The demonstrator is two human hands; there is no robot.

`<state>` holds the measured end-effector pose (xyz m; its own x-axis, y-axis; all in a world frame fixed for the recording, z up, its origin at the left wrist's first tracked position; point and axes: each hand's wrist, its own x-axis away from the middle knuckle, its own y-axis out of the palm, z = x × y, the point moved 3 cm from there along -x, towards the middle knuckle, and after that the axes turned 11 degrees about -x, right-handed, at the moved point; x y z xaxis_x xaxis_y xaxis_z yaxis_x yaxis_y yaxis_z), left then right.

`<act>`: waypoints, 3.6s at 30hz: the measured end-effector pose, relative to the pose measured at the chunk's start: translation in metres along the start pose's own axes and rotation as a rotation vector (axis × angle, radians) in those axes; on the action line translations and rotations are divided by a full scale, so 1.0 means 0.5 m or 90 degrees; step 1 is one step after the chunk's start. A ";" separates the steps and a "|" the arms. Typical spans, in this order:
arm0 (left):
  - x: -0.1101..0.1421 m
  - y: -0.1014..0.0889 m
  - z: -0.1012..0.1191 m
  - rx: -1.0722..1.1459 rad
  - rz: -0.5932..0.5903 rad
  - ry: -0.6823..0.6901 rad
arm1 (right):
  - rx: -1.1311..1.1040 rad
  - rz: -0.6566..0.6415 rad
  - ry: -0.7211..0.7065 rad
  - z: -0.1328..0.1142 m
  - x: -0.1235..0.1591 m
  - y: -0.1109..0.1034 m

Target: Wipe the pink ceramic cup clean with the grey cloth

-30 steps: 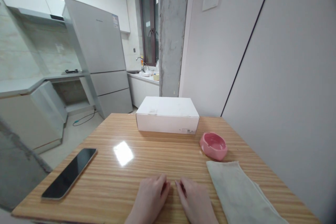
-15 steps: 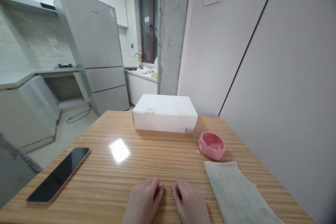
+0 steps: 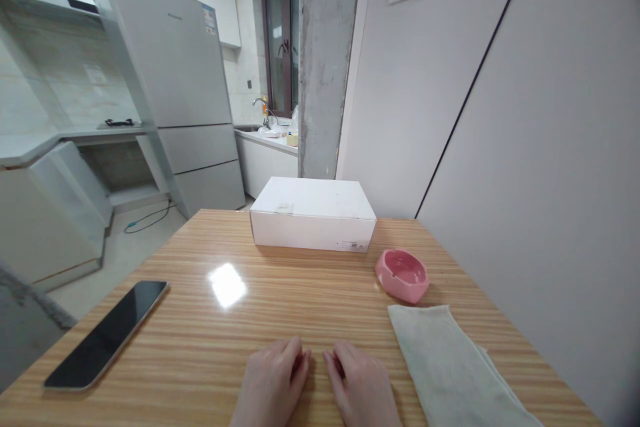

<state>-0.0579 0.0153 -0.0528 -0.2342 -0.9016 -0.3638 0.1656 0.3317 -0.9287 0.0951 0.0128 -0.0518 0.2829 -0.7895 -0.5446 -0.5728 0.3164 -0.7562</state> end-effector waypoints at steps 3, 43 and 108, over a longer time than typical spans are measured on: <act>0.000 -0.002 0.000 -0.001 -0.004 0.002 | 0.000 0.001 0.000 0.000 -0.003 0.000; -0.001 -0.009 0.003 -0.010 -0.004 -0.004 | -0.003 -0.010 -0.008 0.005 -0.001 0.004; -0.261 -0.060 0.000 0.497 0.034 -0.054 | -0.047 -0.080 0.060 0.011 0.009 0.003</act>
<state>-0.0322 0.1231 0.0226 -0.1376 -0.9186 -0.3705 0.8068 0.1131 -0.5799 0.1000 0.0128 -0.0572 0.2844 -0.8675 -0.4081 -0.5938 0.1748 -0.7854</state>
